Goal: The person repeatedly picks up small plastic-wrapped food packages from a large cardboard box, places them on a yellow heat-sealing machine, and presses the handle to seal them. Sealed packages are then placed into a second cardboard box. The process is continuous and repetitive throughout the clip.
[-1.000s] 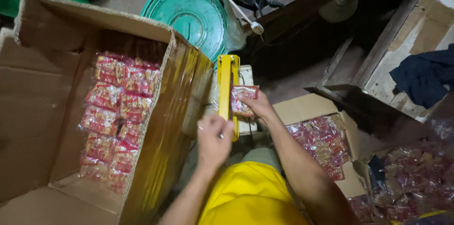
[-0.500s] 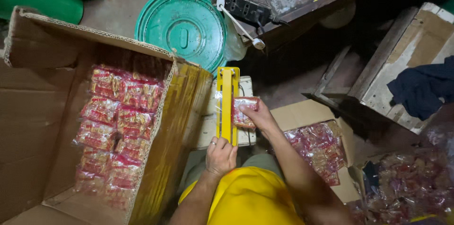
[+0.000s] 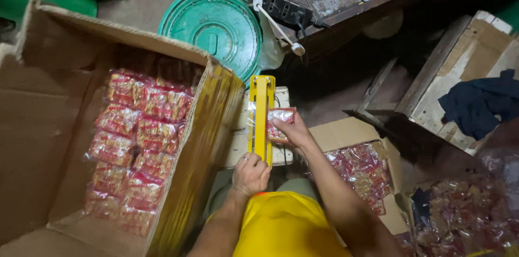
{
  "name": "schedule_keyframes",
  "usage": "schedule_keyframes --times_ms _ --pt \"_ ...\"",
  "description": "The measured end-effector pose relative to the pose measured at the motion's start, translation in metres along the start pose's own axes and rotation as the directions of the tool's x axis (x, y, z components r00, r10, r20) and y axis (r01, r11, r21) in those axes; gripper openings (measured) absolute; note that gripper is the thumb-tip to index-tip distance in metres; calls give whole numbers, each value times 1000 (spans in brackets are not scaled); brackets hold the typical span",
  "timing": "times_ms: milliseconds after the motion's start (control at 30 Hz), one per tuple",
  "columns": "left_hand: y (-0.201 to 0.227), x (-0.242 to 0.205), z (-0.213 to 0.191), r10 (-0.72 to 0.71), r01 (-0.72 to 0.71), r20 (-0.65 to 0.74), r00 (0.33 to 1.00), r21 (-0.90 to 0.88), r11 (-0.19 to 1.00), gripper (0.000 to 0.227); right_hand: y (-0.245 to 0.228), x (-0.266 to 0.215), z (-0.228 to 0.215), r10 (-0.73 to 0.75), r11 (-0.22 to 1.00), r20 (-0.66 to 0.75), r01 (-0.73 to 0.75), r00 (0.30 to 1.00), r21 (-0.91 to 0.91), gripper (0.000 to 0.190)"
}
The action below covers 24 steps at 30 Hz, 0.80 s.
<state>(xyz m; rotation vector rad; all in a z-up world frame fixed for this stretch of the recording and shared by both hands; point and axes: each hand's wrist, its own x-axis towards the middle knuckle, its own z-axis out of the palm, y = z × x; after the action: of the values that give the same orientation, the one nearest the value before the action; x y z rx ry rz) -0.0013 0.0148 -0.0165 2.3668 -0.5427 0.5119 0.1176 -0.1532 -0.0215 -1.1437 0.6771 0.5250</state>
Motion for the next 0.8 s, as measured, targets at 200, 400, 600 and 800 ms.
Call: schedule_keyframes --times_ms 200,400,600,800 --pt "16 2 -12 -140 140 69 988 17 990 31 -3 -3 11 -83 996 -75 84 994 14 60" --pt "67 61 -90 -304 284 -53 951 -231 931 59 -5 -41 -28 -78 979 -25 81 997 189 55" --pt "111 110 -146 -452 440 63 890 -381 813 78 -31 -96 -52 -301 883 228 181 926 432 44" --pt "154 152 -220 -702 767 352 618 -466 441 67 -92 -175 25 -415 907 587 267 696 325 74"
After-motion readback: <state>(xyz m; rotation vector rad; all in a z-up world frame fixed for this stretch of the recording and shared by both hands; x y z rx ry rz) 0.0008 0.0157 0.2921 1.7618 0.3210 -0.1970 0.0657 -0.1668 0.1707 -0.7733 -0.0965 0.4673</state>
